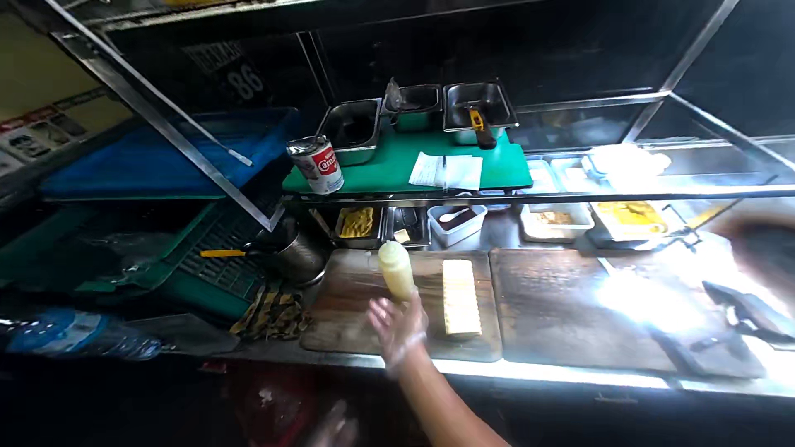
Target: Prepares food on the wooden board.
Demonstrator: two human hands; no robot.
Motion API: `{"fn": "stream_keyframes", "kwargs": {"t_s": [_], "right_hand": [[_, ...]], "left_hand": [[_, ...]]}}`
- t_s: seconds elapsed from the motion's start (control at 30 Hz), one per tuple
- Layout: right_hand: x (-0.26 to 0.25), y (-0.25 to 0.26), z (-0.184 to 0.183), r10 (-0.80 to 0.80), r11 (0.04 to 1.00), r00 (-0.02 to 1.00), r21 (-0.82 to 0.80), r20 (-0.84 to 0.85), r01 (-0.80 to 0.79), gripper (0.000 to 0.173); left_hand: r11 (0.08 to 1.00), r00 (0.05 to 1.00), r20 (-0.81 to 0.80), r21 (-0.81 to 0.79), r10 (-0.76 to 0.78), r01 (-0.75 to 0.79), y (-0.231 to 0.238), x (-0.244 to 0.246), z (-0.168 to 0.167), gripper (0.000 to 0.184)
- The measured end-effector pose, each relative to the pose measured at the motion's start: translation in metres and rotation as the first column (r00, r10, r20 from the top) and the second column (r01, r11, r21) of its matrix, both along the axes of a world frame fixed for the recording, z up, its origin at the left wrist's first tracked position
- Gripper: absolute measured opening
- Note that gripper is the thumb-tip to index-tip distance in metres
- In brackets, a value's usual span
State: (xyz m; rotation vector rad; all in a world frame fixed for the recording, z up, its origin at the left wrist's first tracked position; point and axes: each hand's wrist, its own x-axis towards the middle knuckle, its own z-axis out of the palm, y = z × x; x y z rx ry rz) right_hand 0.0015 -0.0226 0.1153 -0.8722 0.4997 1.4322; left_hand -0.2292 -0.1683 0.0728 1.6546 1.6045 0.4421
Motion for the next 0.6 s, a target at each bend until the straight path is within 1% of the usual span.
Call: {"fn": "stream_keyframes", "kwargs": {"t_s": [0.03, 0.07, 0.1, 0.13, 0.17, 0.2, 0.23, 0.27, 0.33, 0.37, 0.4, 0.43, 0.47, 0.5, 0.53, 0.57, 0.6], "right_hand": [[0.005, -0.029, 0.003, 0.095, 0.995, 0.988, 0.018, 0.125, -0.098, 0.058], [0.014, -0.058, 0.004, 0.145, 0.987, 0.951, 0.033, 0.271, -0.160, 0.053], [0.027, -0.083, 0.003, 0.139, 0.982, 0.893, 0.055, 0.428, -0.179, 0.051], [0.045, -0.104, -0.001, 0.106, 0.978, 0.812, 0.086, 0.574, -0.188, 0.051], [0.067, -0.118, -0.007, 0.061, 0.978, 0.722, 0.101, 0.689, -0.180, 0.051], [0.092, -0.125, -0.011, 0.020, 0.982, 0.638, 0.103, 0.770, -0.155, 0.052], [0.118, -0.129, -0.016, 0.005, 0.987, 0.582, 0.090, 0.813, -0.134, 0.050], [0.145, -0.131, -0.023, 0.036, 0.989, 0.526, 0.044, 0.850, -0.139, 0.048], [0.193, -0.132, -0.045, 0.137, 0.979, 0.419, -0.058, 0.898, -0.196, 0.043], [0.212, -0.133, -0.058, 0.176, 0.970, 0.357, -0.099, 0.917, -0.224, 0.042], [0.228, -0.131, -0.069, 0.212, 0.959, 0.302, -0.138, 0.929, -0.249, 0.042], [0.241, -0.128, -0.076, 0.259, 0.943, 0.256, -0.188, 0.931, -0.273, 0.043], [0.250, -0.123, -0.081, 0.319, 0.920, 0.220, -0.246, 0.922, -0.304, 0.042], [0.254, -0.117, -0.085, 0.371, 0.892, 0.196, -0.290, 0.908, -0.346, 0.041], [0.254, -0.108, -0.086, 0.416, 0.860, 0.178, -0.322, 0.892, -0.395, 0.040], [0.252, -0.095, -0.088, 0.455, 0.825, 0.153, -0.351, 0.877, -0.442, 0.041], [0.247, -0.080, -0.090, 0.503, 0.787, 0.130, -0.391, 0.854, -0.477, 0.043]], "left_hand": [[0.997, 0.994, 0.088, 0.039, -0.072, 0.068, 0.010, 0.029, -0.007, 0.054], [0.986, 0.982, 0.116, 0.099, -0.148, 0.137, 0.022, 0.058, -0.013, 0.054], [0.962, 0.969, 0.085, 0.169, -0.232, 0.216, 0.037, 0.088, -0.021, 0.055], [0.919, 0.947, 0.058, 0.270, -0.315, 0.289, 0.053, 0.116, -0.030, 0.059], [0.856, 0.915, -0.008, 0.351, -0.402, 0.379, 0.071, 0.142, -0.038, 0.067], [0.792, 0.880, -0.082, 0.403, -0.468, 0.459, 0.088, 0.168, -0.044, 0.072], [0.721, 0.854, -0.163, 0.471, -0.495, 0.508, 0.102, 0.191, -0.054, 0.072], [0.659, 0.833, -0.250, 0.518, -0.493, 0.545, 0.113, 0.210, -0.064, 0.068], [0.605, 0.797, -0.346, 0.520, -0.496, 0.602, 0.124, 0.231, -0.076, 0.049], [0.583, 0.781, -0.384, 0.521, -0.493, 0.624, 0.124, 0.233, -0.080, 0.045], [0.573, 0.766, -0.402, 0.510, -0.501, 0.642, 0.124, 0.232, -0.077, 0.046], [0.594, 0.760, -0.383, 0.474, -0.525, 0.649, 0.123, 0.229, -0.071, 0.050], [0.641, 0.774, -0.304, 0.438, -0.555, 0.631, 0.123, 0.227, -0.065, 0.058], [0.709, 0.803, -0.171, 0.390, -0.571, 0.588, 0.123, 0.226, -0.056, 0.070], [0.782, 0.838, -0.039, 0.338, -0.544, 0.523, 0.125, 0.229, -0.048, 0.080], [0.856, 0.881, 0.057, 0.272, -0.470, 0.439, 0.132, 0.238, -0.041, 0.083], [0.924, 0.932, 0.092, 0.200, -0.350, 0.327, 0.141, 0.252, -0.035, 0.074]]}}
